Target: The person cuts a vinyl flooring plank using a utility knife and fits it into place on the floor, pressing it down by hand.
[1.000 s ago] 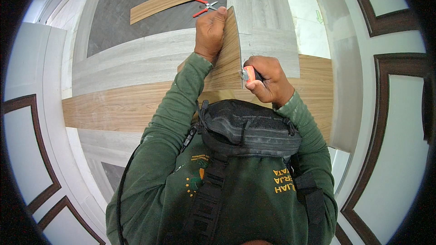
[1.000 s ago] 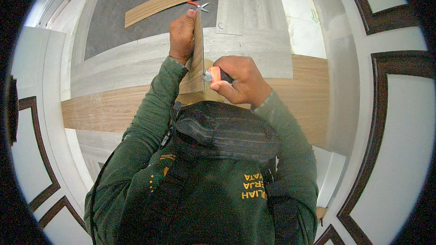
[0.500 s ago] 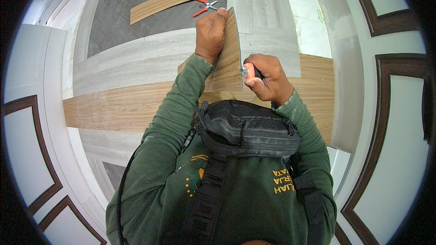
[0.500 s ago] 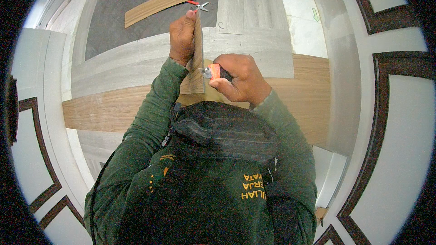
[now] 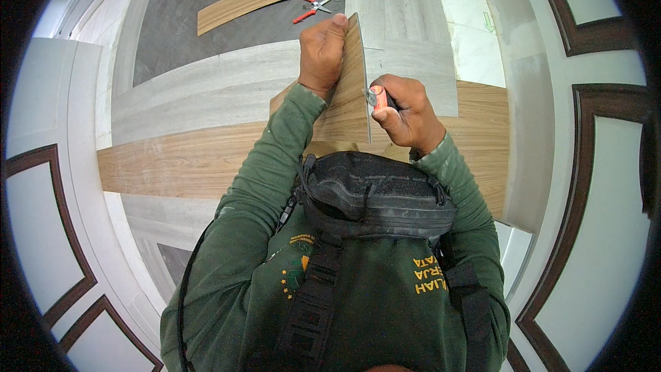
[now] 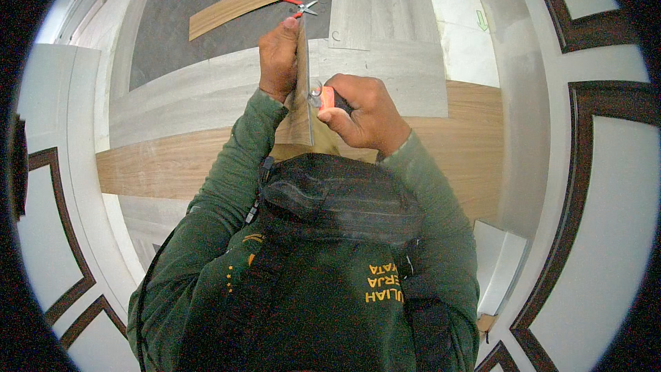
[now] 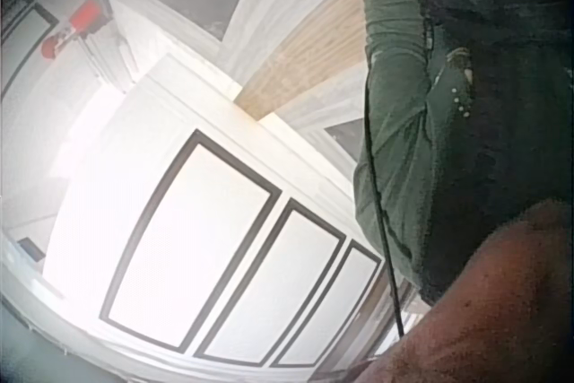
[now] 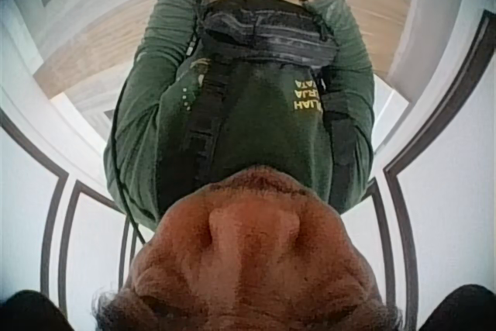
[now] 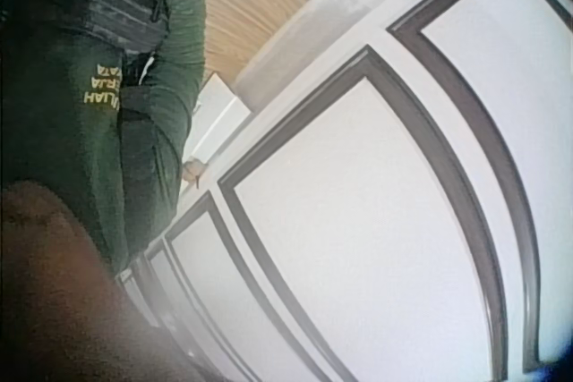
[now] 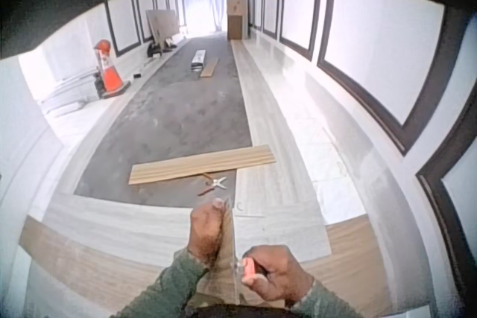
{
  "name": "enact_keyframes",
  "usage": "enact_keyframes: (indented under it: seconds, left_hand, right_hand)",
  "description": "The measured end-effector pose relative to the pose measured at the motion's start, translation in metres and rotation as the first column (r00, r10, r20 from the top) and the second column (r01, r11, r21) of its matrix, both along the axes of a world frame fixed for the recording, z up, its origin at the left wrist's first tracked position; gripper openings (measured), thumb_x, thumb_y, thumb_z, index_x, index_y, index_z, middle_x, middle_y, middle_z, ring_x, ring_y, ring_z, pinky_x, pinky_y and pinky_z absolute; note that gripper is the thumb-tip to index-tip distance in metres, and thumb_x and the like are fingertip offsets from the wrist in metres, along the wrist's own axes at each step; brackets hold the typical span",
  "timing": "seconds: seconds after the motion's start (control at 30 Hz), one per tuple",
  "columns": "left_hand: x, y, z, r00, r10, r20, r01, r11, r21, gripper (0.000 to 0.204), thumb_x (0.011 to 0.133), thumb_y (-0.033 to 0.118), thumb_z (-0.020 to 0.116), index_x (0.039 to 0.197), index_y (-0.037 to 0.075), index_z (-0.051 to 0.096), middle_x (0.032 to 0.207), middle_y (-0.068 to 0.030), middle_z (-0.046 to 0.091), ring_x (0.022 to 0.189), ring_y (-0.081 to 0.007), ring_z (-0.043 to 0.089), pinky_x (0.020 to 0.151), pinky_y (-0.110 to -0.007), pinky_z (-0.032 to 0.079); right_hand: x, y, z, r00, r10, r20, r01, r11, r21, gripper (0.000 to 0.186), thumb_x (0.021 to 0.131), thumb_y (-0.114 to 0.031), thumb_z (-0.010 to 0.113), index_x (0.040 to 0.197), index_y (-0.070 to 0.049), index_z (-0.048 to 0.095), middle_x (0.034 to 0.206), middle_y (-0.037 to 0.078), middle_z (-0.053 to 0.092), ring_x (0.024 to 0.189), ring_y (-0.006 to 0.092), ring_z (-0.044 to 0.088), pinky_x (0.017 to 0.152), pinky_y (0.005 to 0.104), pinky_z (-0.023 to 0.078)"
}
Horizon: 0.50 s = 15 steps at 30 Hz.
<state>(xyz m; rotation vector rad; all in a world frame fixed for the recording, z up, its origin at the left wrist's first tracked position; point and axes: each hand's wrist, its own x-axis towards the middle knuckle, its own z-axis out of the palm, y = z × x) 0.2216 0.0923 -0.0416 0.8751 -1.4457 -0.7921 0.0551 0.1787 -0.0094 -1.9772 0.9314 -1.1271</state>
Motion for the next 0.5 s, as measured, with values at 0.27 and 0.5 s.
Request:
enact_keyframes:
  seconds: [0.27,0.5]
  left_hand:
    - [0.001,0.001,-0.002,0.999,0.010,0.034,-0.011,1.000,0.012,0.047,0.099,0.031,0.053,0.065,-0.001,0.053,0.054,-0.0013,0.041,0.055,-0.0103,0.034,0.049,-0.031,0.030]
    - [-0.007,0.019,0.001,0.990,-0.141,0.010,0.136,0.968,0.211,0.045,0.099,0.030,0.054,0.069,-0.003,0.057,0.054,-0.0057,0.044,0.056,-0.0106,0.038,0.051,-0.031,0.035]
  right_hand:
    - [-0.002,-0.006,-0.001,1.000,-0.020,-0.024,0.020,1.000,0.017,0.032,0.087,-0.033,0.063,0.084,-0.001,0.059,0.066,0.013,0.053,0.056,0.0283,0.053,0.054,0.0354,0.043]
    - [-0.008,-0.020,-0.024,0.951,-0.200,0.236,0.141,0.959,0.248,0.038,0.097,-0.036,0.050,0.086,0.000,0.057,0.065,0.003,0.050,0.062,0.0109,0.045,0.057,0.0271,0.039]
